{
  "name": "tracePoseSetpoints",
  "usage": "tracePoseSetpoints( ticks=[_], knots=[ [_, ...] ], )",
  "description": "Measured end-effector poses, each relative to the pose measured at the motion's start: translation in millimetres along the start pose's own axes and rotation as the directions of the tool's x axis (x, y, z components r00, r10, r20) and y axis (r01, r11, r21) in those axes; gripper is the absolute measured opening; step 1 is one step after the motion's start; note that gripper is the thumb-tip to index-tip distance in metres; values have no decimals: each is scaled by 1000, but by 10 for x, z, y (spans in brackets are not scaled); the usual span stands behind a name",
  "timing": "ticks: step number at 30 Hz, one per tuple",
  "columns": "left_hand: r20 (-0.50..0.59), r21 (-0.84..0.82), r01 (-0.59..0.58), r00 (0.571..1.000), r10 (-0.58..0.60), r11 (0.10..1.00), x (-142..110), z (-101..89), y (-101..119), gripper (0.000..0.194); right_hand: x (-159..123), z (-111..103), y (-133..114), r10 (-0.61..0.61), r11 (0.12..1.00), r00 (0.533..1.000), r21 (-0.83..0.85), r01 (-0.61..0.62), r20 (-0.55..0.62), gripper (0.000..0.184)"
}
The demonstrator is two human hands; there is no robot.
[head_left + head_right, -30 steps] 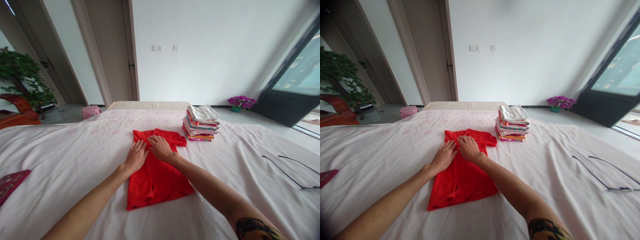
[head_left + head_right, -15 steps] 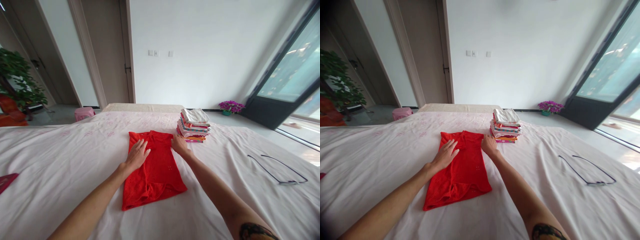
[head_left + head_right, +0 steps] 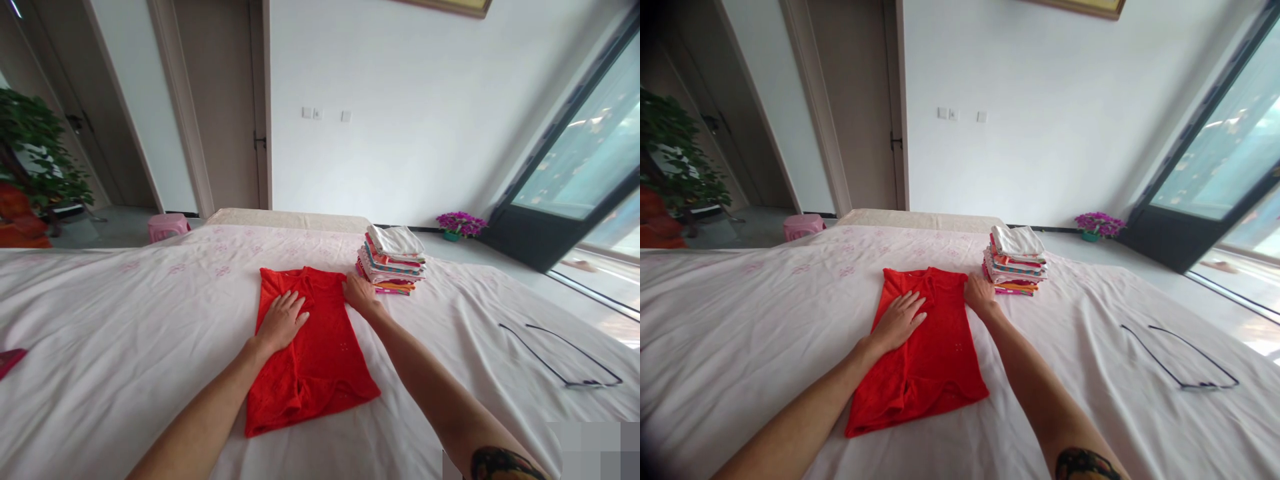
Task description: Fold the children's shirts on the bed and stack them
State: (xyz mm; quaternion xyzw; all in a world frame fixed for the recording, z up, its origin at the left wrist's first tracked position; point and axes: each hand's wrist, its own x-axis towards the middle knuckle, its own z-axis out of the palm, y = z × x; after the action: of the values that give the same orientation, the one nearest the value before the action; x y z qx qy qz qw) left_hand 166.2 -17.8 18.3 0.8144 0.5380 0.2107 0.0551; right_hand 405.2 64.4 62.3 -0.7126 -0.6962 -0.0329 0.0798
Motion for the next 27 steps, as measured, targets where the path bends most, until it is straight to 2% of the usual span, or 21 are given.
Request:
tracePoseSetpoints(
  ticks=[3, 5, 6, 7, 9, 11, 12, 14, 16, 17, 19, 24, 27],
  knots=[
    [-101, -224, 8, 994, -31, 975, 5, -34, -11, 50, 31, -124, -65, 22, 996, 999, 88, -20, -23, 33],
    [-185, -430, 21, 976, -111, 903, 12, -53, -37, 46, 96, -227, -161, 22, 985, 1000, 173, -17, -22, 29],
    [-217, -544, 29, 960, -174, 839, 18, -59, -57, 45, 132, -276, -234, 16, 973, 1000, 233, -13, -11, 26],
    [-229, -662, 38, 941, -250, 749, 27, -62, -82, 44, 166, -321, -329, 5, 951, 1000, 308, -6, 5, 23],
    [-160, -886, 53, 898, -410, 461, 52, -61, -143, 46, 211, -388, -576, -37, 859, 997, 511, -5, 73, 18],
    [-37, -985, 54, 866, -499, 166, 88, -64, -211, 52, 214, -419, -869, -119, 707, 980, 707, -27, 156, 15],
    [18, -997, 51, 853, -522, 49, 107, -72, -245, 54, 201, -423, -1013, -159, 662, 970, 749, -34, 184, 15],
    [96, -993, 45, 843, -530, -108, 140, -102, -304, 54, 160, -410, -1240, -240, 566, 938, 821, -75, 251, 16],
    [159, -975, 54, 849, -504, -217, 162, -144, -348, 51, 112, -374, -1337, -283, 467, 907, 871, -152, 311, 17],
    [180, -969, 69, 853, -491, -236, 168, -162, -361, 50, 86, -349, -1329, -294, 428, 898, 885, -184, 329, 16],
    [181, -979, 107, 854, -488, -175, 176, -182, -374, 49, 20, -293, -1211, -300, 435, 899, 884, -170, 320, 13],
    [110, -981, 176, 845, -523, 78, 229, -114, -358, 50, -363, -287, -677, -329, 669, 922, 739, 76, 204, 17],
    [33, -949, 208, 814, -580, 239, 276, -40, -350, 48, -761, -468, -410, -410, 768, 886, 606, 207, 218, 27]
  ],
)
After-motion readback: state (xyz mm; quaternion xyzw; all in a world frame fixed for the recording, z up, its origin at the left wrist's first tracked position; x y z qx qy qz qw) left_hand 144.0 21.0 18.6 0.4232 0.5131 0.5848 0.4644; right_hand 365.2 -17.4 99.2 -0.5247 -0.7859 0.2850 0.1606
